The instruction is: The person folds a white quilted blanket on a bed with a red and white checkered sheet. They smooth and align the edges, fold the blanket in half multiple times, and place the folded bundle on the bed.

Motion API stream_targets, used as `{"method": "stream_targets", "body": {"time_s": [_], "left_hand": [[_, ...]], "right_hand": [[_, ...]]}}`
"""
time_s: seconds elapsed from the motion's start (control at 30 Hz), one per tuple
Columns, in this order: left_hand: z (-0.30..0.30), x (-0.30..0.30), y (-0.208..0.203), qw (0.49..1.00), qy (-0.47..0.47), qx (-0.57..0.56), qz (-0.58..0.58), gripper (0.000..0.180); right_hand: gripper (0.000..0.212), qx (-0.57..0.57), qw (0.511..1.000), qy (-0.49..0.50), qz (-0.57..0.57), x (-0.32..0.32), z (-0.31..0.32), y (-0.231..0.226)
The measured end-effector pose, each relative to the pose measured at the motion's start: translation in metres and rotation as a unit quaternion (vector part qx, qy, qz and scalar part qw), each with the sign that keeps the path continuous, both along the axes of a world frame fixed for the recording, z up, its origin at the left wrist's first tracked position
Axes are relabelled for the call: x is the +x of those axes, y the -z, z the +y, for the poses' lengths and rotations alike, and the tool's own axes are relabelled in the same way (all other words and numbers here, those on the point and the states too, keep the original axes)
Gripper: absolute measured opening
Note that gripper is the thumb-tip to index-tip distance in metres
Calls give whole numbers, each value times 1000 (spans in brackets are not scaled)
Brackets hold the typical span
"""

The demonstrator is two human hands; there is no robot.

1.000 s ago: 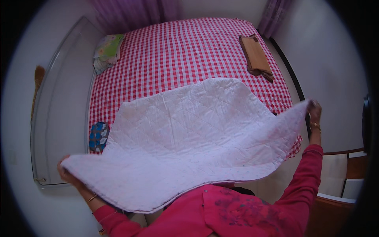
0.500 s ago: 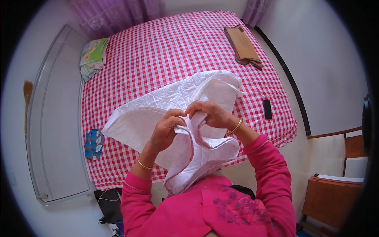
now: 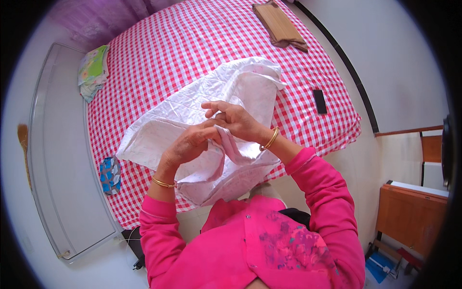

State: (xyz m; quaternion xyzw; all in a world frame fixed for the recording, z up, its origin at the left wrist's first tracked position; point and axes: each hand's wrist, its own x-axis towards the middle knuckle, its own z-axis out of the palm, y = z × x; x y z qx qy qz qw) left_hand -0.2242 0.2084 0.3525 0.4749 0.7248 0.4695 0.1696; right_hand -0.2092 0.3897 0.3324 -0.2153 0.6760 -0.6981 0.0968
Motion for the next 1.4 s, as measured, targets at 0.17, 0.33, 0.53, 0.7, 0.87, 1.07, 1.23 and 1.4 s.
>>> {"method": "stream_targets", "body": {"time_s": [0.17,0.33,0.53,0.7,0.87,1.07,1.23,1.4], "left_hand": [[13,-12,-1,999,-15,38,0,25],[7,-21,-10,998,-43,29,26,27],[23,-24,-14,998,-24,42,44,23],[11,-33,-23,996,-82,18,21,20],[-20,-60,-21,978,-204,54,-2,13],[-111,-114,-50,899,-392,192,14,8],[-174,-116,-157,845,-490,186,108,8],[-237,-78,-284,780,-571,144,211,8]], "right_hand": [[33,73,943,238,221,48,18,-3],[21,145,988,18,54,145,46,65],[68,398,898,-20,185,143,25,197],[88,473,839,-260,-73,144,9,221],[35,469,840,-249,-109,207,56,224],[17,456,873,-125,-116,201,150,115],[12,460,880,-13,117,141,198,17],[12,421,832,96,347,61,223,-140]]}}
